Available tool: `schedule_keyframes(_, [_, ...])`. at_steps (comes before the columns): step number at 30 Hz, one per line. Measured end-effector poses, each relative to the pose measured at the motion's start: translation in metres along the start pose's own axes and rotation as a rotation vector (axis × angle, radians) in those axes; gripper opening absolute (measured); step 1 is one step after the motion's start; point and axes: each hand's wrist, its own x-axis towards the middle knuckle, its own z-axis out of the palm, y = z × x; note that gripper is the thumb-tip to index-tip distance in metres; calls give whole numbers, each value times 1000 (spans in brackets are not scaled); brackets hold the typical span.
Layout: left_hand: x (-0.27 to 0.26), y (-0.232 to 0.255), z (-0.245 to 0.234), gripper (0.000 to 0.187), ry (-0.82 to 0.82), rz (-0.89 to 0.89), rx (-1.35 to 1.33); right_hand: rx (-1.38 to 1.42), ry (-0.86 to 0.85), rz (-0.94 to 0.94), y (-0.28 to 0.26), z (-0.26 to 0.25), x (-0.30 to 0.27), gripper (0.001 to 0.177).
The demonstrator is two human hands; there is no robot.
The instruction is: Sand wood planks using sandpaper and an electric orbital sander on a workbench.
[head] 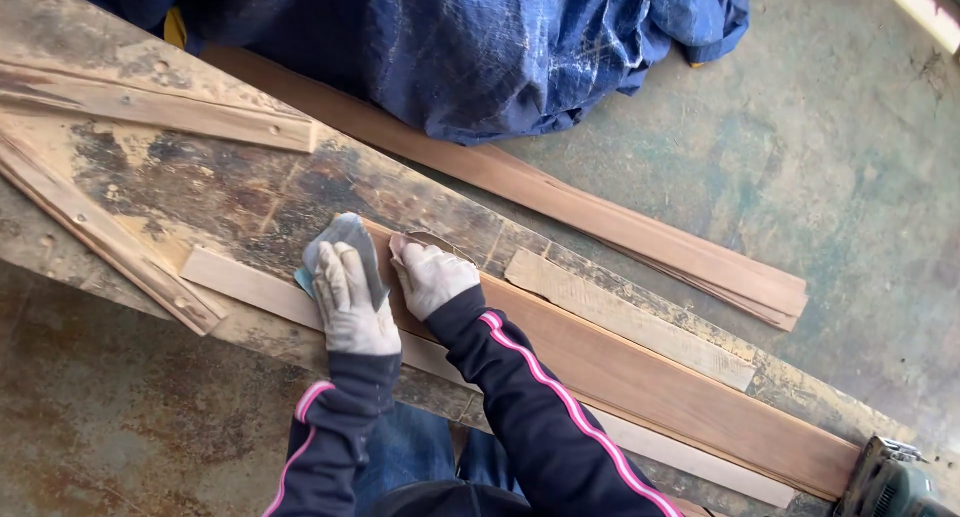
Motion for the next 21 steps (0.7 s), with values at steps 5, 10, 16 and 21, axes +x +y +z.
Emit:
schedule_keyframes(5, [-37, 46, 59, 97, -320, -16, 456, -48, 134, -2, 104, -39, -132, 29])
schedule_keyframes(10, [-181, 134, 173, 95, -447, 304, 454, -235, 360, 223, 226, -101, -304, 22])
schedule_keyframes(16, [-153, 99, 144, 92, -512, 93, 512, -249, 261, 414, 296, -105, -367, 17])
schedule_keyframes(21, [-61, 65, 71, 88, -177, -30, 527, -76, -156, 64, 199, -76, -208, 26])
